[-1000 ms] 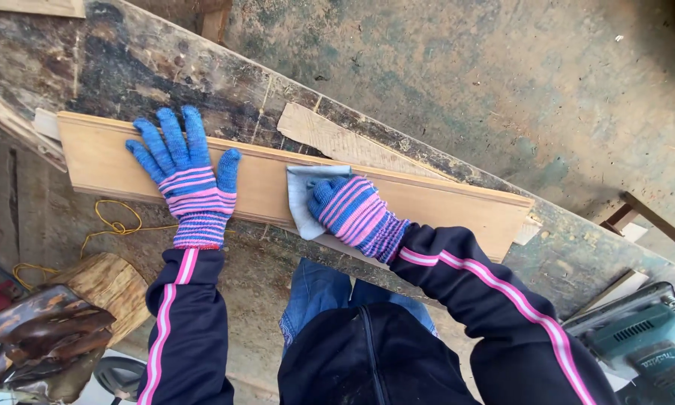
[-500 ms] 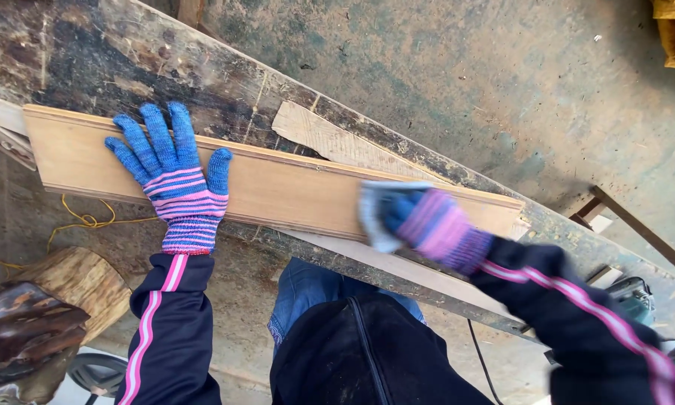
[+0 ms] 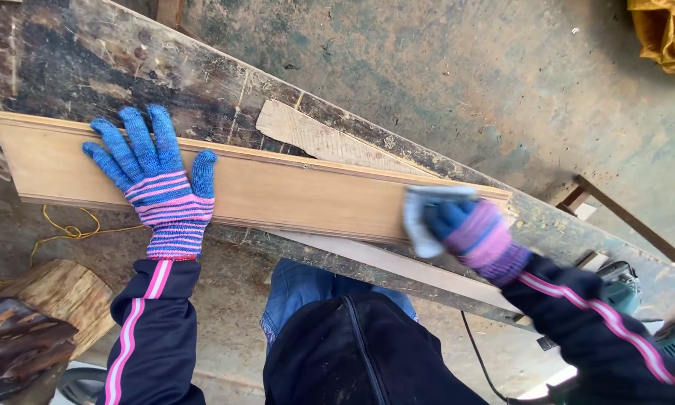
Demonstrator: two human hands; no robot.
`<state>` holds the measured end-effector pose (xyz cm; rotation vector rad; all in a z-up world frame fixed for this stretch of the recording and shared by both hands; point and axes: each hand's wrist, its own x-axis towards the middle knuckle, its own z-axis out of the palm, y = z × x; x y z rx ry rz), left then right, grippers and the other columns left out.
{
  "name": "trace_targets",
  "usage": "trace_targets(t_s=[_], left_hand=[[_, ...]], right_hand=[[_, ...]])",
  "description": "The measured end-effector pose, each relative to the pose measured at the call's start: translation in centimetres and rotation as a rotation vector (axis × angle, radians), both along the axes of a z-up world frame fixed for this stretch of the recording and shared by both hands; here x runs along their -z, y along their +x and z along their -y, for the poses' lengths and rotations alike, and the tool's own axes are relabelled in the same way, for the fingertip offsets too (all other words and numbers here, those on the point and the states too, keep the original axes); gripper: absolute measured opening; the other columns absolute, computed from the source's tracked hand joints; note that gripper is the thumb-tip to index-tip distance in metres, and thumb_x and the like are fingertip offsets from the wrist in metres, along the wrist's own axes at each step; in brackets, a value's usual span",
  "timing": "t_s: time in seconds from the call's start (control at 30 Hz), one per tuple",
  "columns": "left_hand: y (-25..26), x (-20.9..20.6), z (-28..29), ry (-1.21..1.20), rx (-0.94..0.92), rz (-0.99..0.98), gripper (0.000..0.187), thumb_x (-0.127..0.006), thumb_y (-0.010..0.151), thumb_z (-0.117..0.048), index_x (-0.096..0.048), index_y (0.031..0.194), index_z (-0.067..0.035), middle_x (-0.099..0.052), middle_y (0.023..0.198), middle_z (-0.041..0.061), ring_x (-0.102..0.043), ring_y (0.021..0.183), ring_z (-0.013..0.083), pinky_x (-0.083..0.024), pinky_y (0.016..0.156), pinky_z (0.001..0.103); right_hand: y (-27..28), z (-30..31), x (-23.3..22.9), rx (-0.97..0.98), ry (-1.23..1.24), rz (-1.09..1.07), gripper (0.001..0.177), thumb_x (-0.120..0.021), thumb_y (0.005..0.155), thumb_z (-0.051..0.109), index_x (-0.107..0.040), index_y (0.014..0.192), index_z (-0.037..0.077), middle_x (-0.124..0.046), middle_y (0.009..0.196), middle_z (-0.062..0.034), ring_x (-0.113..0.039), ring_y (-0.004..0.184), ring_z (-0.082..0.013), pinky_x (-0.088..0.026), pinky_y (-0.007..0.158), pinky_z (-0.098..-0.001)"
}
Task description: Manual and mechanical sanding of a wooden board on a workbench.
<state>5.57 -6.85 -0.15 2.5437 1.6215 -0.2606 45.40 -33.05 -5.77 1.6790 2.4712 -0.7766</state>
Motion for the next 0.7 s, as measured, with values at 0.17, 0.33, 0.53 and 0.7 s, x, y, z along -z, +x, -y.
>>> trace_targets(t_s=[0.17,0.33,0.53,0.7], left_hand=[[0.0,-0.2,0.1,0.005,-0.006,0.000,0.084,-0.052,0.110,-0.058,-0.028,0.171,-0.005,-0.017,0.176,0.025,-0.007,0.159,0.0555,-0.002,0.126,0.075],[0.2,0.5,-0.2,0.002,0.014,0.013,0.084,-0.053,0.110,-0.057,-0.027,0.170,-0.004,-0.018,0.175,0.025,-0.007,0.158,0.0560,-0.002,0.126,0.075],[0.0,0.1,0.0,0.074,-0.010,-0.042,0.080,-0.048,0.111,-0.060,-0.029,0.168,-0.007,-0.017,0.173,0.022,-0.009,0.158,0.0524,-0.003,0.127,0.072],[0.1,1.0,0.1,0.123,0.007,-0.030,0.079,-0.044,0.111,-0.062,-0.027,0.168,-0.009,-0.016,0.173,0.020,-0.009,0.158,0.0503,-0.003,0.128,0.071]], right_hand=[[-15.8,-10.4,3.0,0.413,-0.363,-0.499,0.033,-0.051,0.108,0.035,-0.071,0.090,0.015,-0.070,0.072,-0.0083,-0.069,0.067,-0.0276,-0.052,0.060,-0.0430],[-11.5,-8.4,1.0,0.379,-0.208,-0.459,0.029,-0.058,0.098,0.038,-0.073,0.087,0.015,-0.068,0.069,-0.0109,-0.064,0.059,-0.0308,-0.047,0.052,-0.0470],[0.1,0.1,-2.4,0.385,0.073,-0.239,0.030,-0.065,0.086,0.020,-0.072,0.115,0.016,-0.071,0.099,-0.0096,-0.068,0.079,-0.0320,-0.055,0.066,-0.0444],[-8.6,-5.2,-0.8,0.249,0.294,-0.126,0.036,-0.066,0.081,0.015,-0.070,0.117,0.013,-0.069,0.095,-0.0104,-0.066,0.074,-0.0347,-0.051,0.060,-0.0467]])
